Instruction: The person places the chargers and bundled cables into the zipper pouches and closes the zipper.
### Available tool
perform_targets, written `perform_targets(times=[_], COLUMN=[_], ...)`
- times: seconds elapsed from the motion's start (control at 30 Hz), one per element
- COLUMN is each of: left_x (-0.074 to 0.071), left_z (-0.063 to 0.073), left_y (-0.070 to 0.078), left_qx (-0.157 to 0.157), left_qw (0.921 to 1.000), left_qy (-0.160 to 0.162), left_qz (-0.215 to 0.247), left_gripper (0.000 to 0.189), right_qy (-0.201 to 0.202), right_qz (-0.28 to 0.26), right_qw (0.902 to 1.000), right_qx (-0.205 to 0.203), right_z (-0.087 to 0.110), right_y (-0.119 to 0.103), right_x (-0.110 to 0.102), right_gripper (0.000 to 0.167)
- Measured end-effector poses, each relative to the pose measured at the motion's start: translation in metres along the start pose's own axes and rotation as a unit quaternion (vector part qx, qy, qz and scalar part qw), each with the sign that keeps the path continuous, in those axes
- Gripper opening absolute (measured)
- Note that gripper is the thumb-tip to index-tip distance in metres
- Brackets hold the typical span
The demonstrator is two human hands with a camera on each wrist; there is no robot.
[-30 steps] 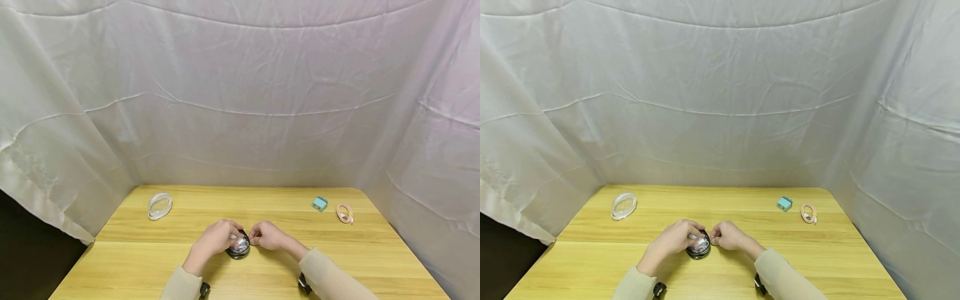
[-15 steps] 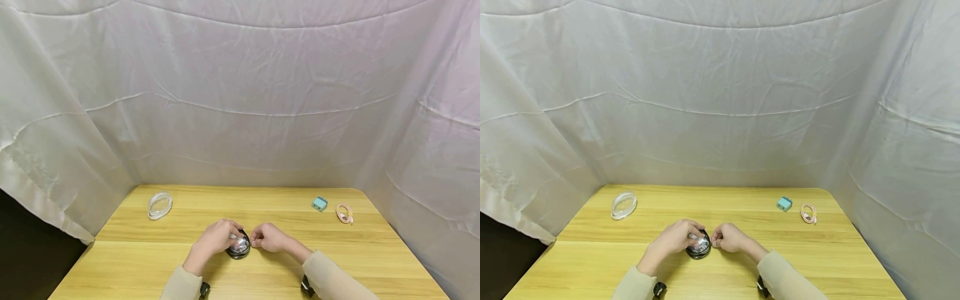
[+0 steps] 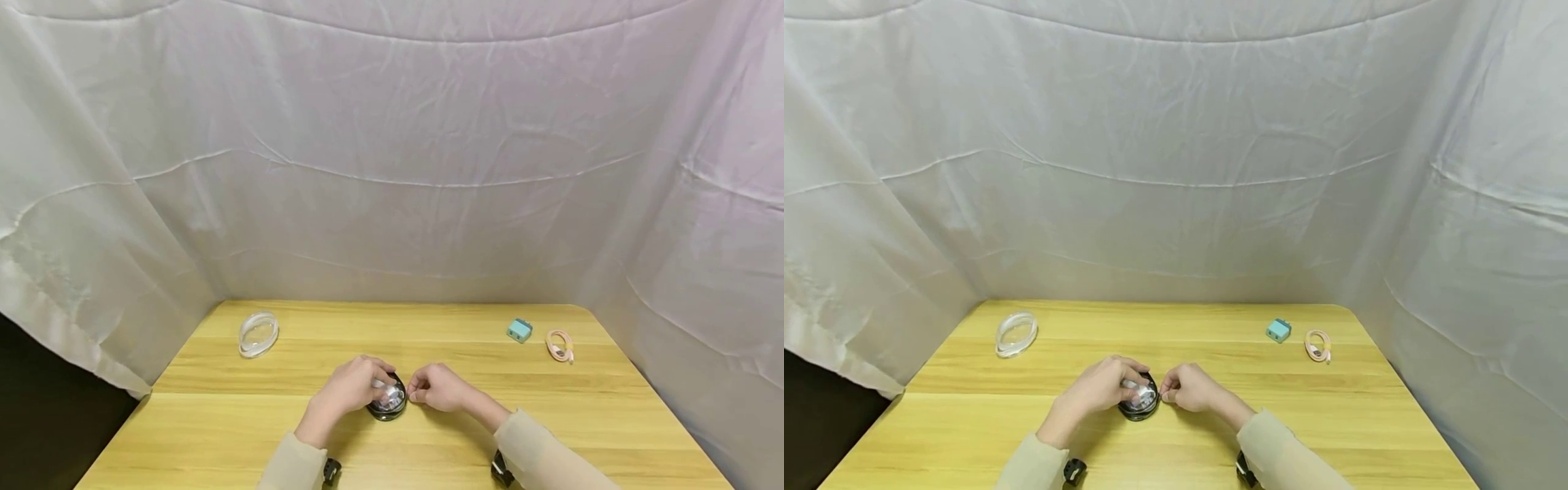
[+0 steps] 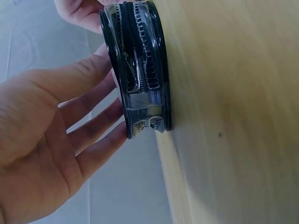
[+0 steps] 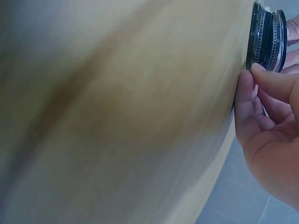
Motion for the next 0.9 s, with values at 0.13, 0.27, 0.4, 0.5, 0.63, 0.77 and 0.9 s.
perform_targets(times=[0.13, 0.27, 0.4, 0.5, 0.63, 0.77, 0.9], left_x=[-0.001, -0.002, -0.002, -0.003, -0.004, -0.006, -0.008], left_z=[-0.001, 0.000, 0.001, 0.001, 0.001, 0.002, 0.003], left_y=[0.000, 0.001, 0.001, 0.001, 0.002, 0.002, 0.001], left_qx=[0.001, 0.006, 0.005, 0.006, 0.009, 0.007, 0.001], left_qw=[1.0000, 0.9999, 0.9999, 1.0000, 0.9999, 0.9998, 0.9998], left_qy=[-0.003, -0.007, -0.007, -0.006, -0.004, 0.001, 0.003], left_qz=[0.005, 0.006, 0.006, 0.000, -0.014, -0.018, -0.019], left_gripper=[0.022, 0.022, 0.023, 0.024, 0.025, 0.025, 0.023], right_qy=[0.009, 0.016, 0.018, 0.020, 0.029, 0.034, 0.036], right_qz=[-0.009, -0.011, -0.009, -0.007, 0.008, 0.007, -0.008], right_qw=[0.9999, 0.9998, 0.9998, 0.9998, 0.9995, 0.9994, 0.9992], right_qx=[0.002, 0.002, 0.002, 0.000, -0.005, 0.001, 0.015], right_z=[-0.002, -0.002, -0.003, -0.004, -0.007, -0.011, -0.016], right_y=[0.002, 0.001, 0.000, 0.000, 0.000, 0.002, 0.003], right_x=[0.001, 0.001, 0.000, -0.001, -0.003, -0.003, -0.004], right_gripper=[0.009, 0.009, 0.009, 0.009, 0.007, 0.006, 0.007])
Point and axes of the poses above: each hand's wrist, its own z-axis away from the middle knuckle, its own x-axis out of the palm, y = z × x, the point moved 4 cm from there along -z, towards the middle knuckle, and after that the axes turned 2 degrees about y, right-handed, at the moved point
